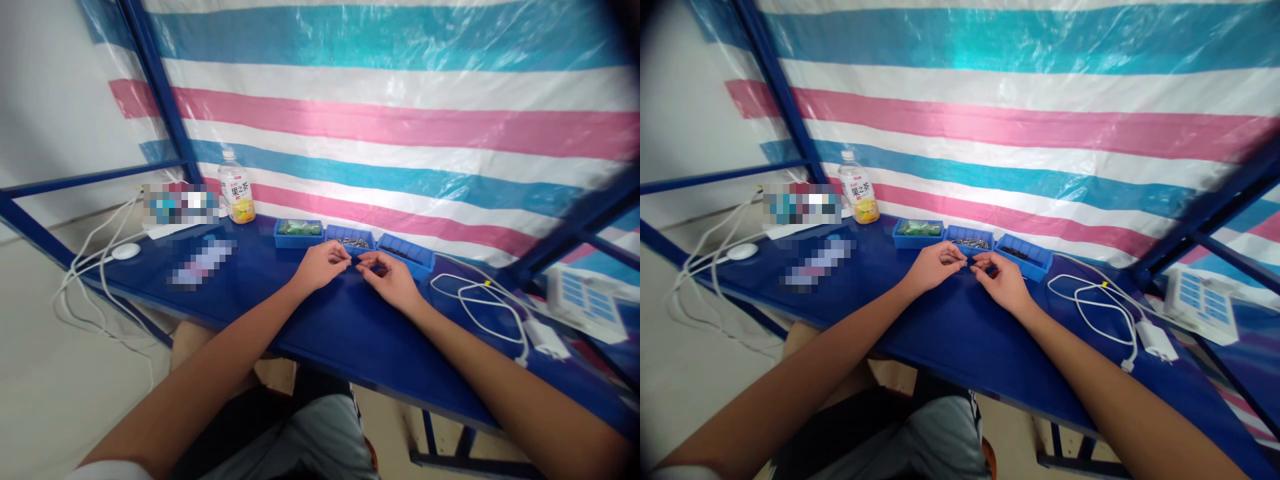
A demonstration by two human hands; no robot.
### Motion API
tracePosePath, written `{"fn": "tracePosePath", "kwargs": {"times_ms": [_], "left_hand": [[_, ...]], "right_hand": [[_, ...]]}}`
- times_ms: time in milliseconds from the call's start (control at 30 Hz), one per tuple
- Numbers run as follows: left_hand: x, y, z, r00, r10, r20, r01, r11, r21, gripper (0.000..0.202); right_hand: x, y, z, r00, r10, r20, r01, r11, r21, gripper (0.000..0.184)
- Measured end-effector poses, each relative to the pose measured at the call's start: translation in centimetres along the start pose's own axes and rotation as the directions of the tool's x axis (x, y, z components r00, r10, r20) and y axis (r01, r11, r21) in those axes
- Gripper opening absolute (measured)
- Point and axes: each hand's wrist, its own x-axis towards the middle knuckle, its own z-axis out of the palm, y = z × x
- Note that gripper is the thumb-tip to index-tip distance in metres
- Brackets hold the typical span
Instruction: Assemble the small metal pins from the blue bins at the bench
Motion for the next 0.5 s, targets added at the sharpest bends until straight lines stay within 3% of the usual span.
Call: {"fn": "tracePosePath", "kwargs": {"times_ms": [167,333,500], "left_hand": [[-0.4,0.3,0.1,0.998,0.029,0.06,-0.027,0.999,-0.021,0.018],[-0.6,0.7,0.0,0.985,0.065,0.162,-0.083,0.991,0.108,0.015],[-0.5,1.2,-0.1,0.994,0.071,0.078,-0.079,0.993,0.094,0.015]], "right_hand": [[0.1,0.2,0.1,0.999,0.023,0.032,-0.026,0.996,0.088,0.045],[0.0,-0.5,-0.1,0.997,0.022,0.071,-0.027,0.997,0.07,0.035],[0.0,-0.4,-0.3,0.996,0.073,0.06,-0.079,0.991,0.109,0.032]]}}
